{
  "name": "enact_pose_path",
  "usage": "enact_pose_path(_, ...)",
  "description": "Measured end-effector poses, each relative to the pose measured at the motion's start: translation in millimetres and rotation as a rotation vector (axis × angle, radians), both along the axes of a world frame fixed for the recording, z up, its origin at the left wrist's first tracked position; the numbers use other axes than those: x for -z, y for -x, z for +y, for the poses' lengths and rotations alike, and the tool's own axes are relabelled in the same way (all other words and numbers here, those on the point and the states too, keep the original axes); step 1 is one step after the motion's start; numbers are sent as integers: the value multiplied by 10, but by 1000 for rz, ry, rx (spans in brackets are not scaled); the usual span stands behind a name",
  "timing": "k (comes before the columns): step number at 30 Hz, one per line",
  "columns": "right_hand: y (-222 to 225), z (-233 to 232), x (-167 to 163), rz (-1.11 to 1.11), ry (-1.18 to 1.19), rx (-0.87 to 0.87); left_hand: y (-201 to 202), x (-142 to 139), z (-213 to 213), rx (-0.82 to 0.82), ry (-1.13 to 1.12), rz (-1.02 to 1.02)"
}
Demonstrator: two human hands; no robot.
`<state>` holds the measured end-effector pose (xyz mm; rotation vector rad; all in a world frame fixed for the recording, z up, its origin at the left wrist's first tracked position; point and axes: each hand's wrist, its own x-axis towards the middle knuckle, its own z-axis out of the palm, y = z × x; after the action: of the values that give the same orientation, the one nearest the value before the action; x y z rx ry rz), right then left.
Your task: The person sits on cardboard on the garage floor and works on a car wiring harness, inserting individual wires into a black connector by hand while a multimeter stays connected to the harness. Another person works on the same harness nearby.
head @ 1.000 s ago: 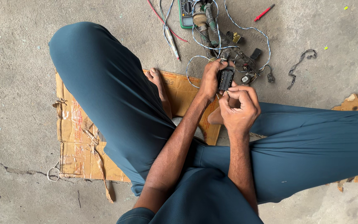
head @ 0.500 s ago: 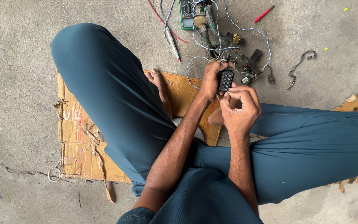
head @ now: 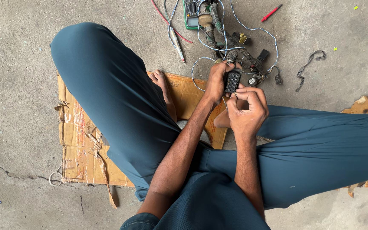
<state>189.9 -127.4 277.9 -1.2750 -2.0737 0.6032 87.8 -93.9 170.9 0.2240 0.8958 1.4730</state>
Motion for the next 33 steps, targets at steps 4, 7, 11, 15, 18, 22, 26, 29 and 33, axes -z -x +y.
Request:
enact_pose_path(4,1,-5,32,36,39,38,11,-12,-5,7,-11,-3)
enact_pose_path(7,1,4,62,102,103,65,16,-25,-8,22,-9,-36)
enact_pose_path(11,6,-8,62,35,19,28,11,-30,-6,-1,-3,34)
enact_pose_path(15,12,-13,28,8,-14,4,-1,-12,-14,0,8,56)
enact_pose_path(18,15,-19,-5,7,-24,8,-11,12,-10,6,6,18)
enact_pose_path(22,29,-36,-44,22,-7,-4,-35,54,10,-41,-40,8)
enact_pose_path(26,48,-40,-67,45,3,28,-69,133,-7,-14,-1,30)
enact_pose_path(29,74,-11,-48,76,-46,43,-123,193,-9,-43,-25,88)
enact_pose_path(33,89,43,0,70,-16,105,-191,219,-15,-80,-78,87)
